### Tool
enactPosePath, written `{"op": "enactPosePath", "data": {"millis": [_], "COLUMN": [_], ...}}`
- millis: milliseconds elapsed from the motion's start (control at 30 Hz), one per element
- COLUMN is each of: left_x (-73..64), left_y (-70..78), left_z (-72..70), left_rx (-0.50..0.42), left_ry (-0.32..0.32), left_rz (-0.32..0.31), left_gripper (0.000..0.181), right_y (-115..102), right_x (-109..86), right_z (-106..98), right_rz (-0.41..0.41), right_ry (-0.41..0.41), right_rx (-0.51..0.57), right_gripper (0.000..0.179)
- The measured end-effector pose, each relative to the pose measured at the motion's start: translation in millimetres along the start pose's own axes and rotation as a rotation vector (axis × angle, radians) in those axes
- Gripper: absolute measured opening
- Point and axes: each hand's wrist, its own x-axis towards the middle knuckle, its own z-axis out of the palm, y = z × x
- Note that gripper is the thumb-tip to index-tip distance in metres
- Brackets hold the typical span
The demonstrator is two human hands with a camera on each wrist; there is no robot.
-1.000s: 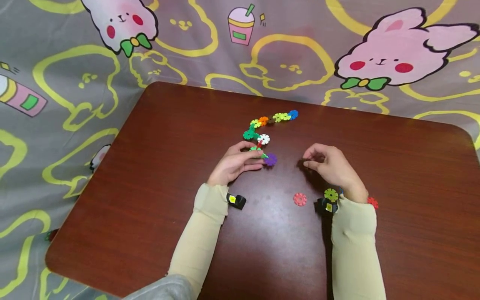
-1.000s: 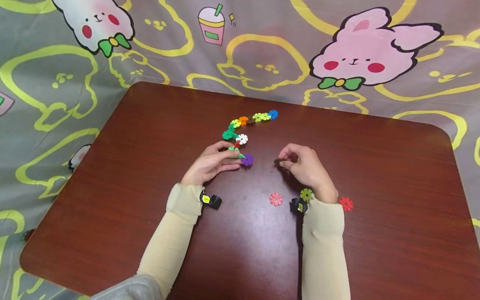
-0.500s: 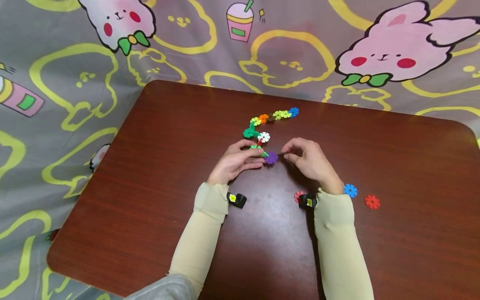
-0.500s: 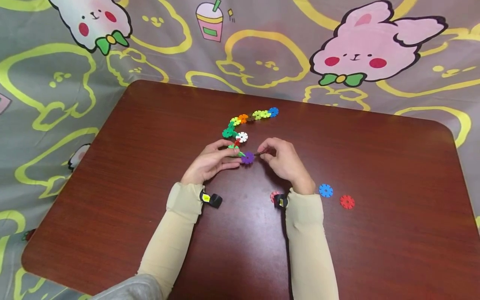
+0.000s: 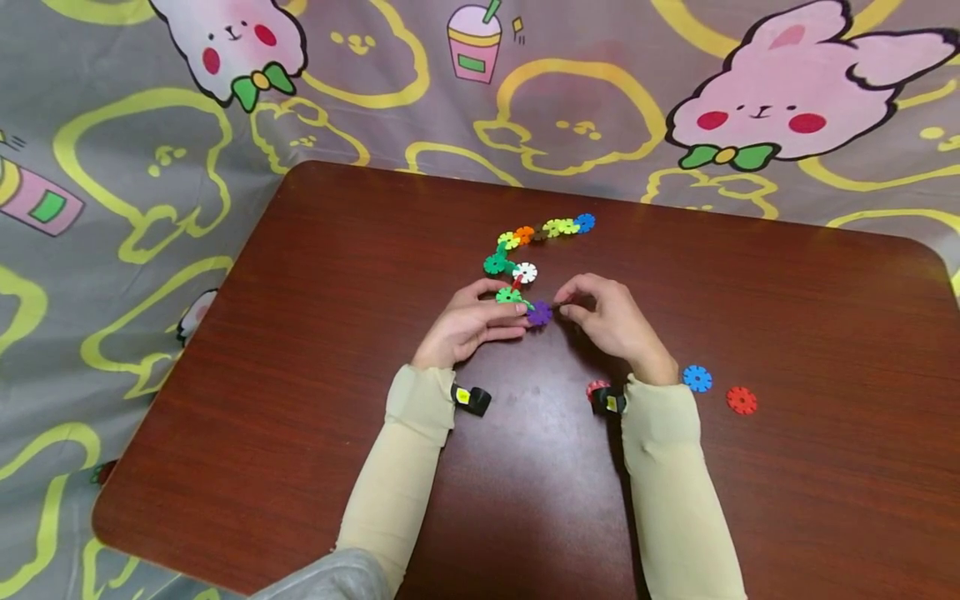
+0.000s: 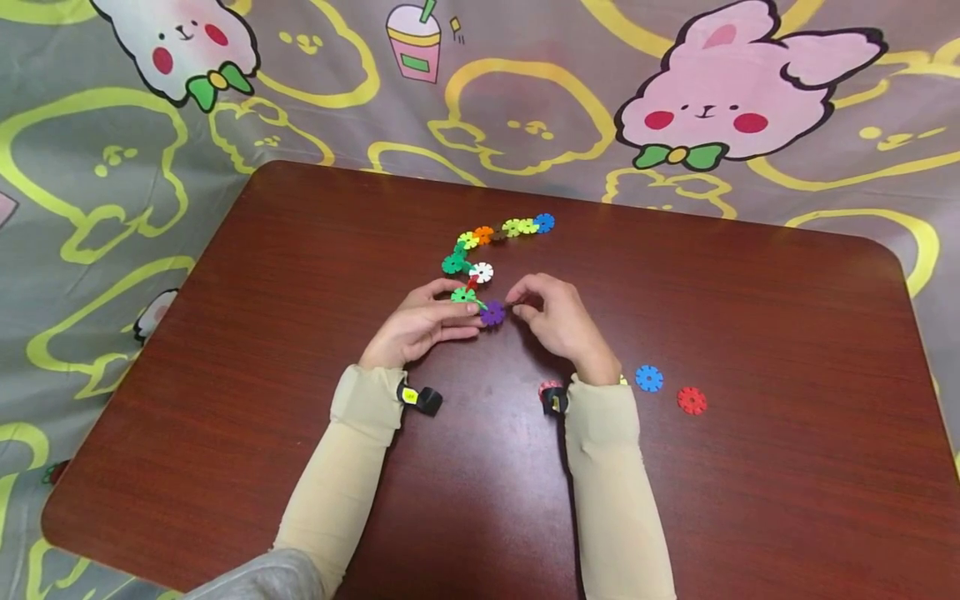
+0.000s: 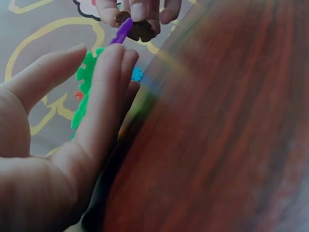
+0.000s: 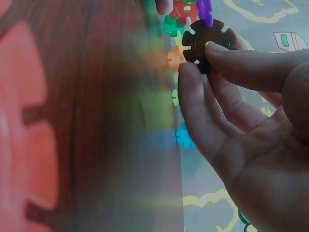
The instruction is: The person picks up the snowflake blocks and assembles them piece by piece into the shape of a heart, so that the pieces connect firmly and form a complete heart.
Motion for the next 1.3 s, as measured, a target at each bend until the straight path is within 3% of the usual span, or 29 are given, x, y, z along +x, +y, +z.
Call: {"op": "enactPosePath", "data": {"millis": [433,733,1300], "left_x": [-0.2,1.1,1.3], "left_y": [1.1,-1.6,-0.9], "left_z": [10.7,11.3,13.1], "left_rx": [0.035,0.083,0.111], "left_ry": [0.066,0.082,0.106], "left_rz": [0.000,0.003,-0.014], "left_gripper": [0.060,0.063,0.062], "right_y": [-7.4,-7.4,-12.0], "right_x": [2.3,3.1,4.6], "right_z": [2.8,3.8,8.0], "right_rz": [0.019,-0.021,-0.067], "right_ry": [-0.009,-0.043,-0.013], "right_rx": [-0.017,-0.089,-0.143], "right_gripper": [0.008,0.008,0.004]}}
